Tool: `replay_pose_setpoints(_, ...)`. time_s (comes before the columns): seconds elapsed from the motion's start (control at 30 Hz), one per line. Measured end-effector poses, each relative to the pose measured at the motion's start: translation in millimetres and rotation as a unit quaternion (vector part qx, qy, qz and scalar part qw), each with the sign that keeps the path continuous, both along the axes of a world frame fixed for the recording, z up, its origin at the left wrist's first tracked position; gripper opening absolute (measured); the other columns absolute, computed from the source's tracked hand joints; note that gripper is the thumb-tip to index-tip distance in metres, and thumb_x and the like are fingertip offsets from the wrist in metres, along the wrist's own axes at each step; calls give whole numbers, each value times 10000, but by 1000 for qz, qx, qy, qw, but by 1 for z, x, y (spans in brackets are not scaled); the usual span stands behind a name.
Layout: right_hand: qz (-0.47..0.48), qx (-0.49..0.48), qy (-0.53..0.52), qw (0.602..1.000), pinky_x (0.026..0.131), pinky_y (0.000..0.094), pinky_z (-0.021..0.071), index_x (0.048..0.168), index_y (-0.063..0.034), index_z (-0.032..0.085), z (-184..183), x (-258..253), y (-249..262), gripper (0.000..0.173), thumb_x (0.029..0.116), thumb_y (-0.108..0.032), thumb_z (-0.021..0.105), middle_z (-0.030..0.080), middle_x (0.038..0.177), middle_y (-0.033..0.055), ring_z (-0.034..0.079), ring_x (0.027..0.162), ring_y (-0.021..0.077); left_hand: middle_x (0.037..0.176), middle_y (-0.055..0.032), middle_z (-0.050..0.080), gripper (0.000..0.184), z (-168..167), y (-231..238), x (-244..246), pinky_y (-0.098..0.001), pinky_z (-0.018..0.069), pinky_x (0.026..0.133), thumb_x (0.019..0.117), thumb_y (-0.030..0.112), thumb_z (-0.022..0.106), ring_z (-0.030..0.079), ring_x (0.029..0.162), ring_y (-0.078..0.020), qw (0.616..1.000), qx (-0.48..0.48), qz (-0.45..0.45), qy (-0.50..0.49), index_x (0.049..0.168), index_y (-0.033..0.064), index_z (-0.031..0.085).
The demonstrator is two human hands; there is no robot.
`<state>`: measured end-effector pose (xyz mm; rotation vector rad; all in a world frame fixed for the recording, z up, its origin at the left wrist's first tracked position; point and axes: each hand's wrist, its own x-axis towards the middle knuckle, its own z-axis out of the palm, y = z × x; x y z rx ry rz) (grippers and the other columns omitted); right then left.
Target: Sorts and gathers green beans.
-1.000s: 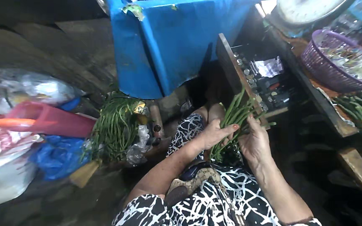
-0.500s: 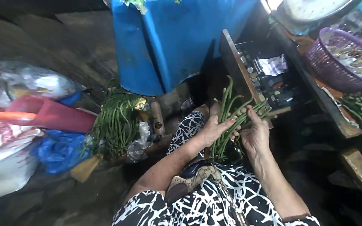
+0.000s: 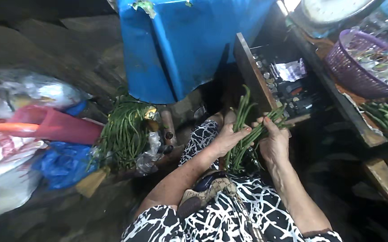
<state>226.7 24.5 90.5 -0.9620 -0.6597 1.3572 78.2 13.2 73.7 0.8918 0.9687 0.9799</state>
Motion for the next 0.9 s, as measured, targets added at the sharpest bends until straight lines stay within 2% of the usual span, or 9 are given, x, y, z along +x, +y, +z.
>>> replay_pose_setpoints(0.1,-21,11,4,1000,729,345,632,1135,-56,576,11,12,3,154,1047,-26,453,701,817,47,706,721,154,902,-92,751,144,-3,6,-5,-342,615,831,1042,112,572,736,834,-170,997,-6,78,-6,1094,-14,617)
replay_pose_setpoints(0.17,-30,29,6,999,719,342,633,1098,-64,571,17,24,3,145,1048,-25,440,695,809,40,700,705,152,745,-81,711,190,-4,10,-11,-322,629,676,1080,163,501,716,662,-170,992,-14,116,-40,1095,5,607)
replay_pose_setpoints(0.27,-50,58,10,997,709,327,630,1086,-78,562,30,47,2,168,1057,-31,403,681,764,18,691,673,138,523,40,429,188,-16,15,-23,-211,443,428,1079,243,489,447,411,-64,987,5,128,-94,1068,89,597)
replay_pose_setpoints(0.4,-74,124,22,989,737,303,623,1078,-69,587,49,80,0,207,1057,-42,382,666,750,5,681,679,127,536,62,354,273,-13,16,-34,-185,378,392,1096,352,448,363,391,-40,984,0,132,-119,1162,126,586)
replay_pose_setpoints(0.53,-27,130,-40,990,642,223,579,1033,-98,609,49,62,-10,140,972,-19,512,657,680,-33,630,590,65,594,50,445,644,-12,15,-29,-196,417,416,1016,700,293,422,428,-60,979,-2,108,-174,1146,144,591)
replay_pose_setpoints(0.6,34,77,-59,995,571,216,561,996,-69,621,42,40,-16,126,896,1,591,646,650,-15,603,544,65,615,36,465,630,-7,13,-21,-194,411,416,1054,644,234,424,435,-62,980,-15,102,-171,1119,130,593)
replay_pose_setpoints(0.7,136,30,-92,986,502,206,532,1030,15,613,31,18,-20,122,911,15,586,648,667,30,591,520,76,649,31,486,447,-4,10,-14,-181,405,433,1109,428,260,422,451,-49,982,-7,92,-166,1087,121,584)
replay_pose_setpoints(0.83,182,32,-175,967,495,207,523,1019,31,658,27,2,-21,111,928,-7,609,689,722,51,590,517,81,725,23,534,307,5,6,-9,-168,399,454,1096,338,389,431,490,-39,985,-21,115,-127,977,144,596)
replay_pose_setpoints(0.9,193,24,-231,953,486,218,523,1031,14,672,26,-5,-20,124,927,-44,637,698,730,45,594,513,84,770,9,577,252,10,2,-3,-182,429,488,1077,345,477,494,549,-51,984,-41,144,-98,1010,154,627)
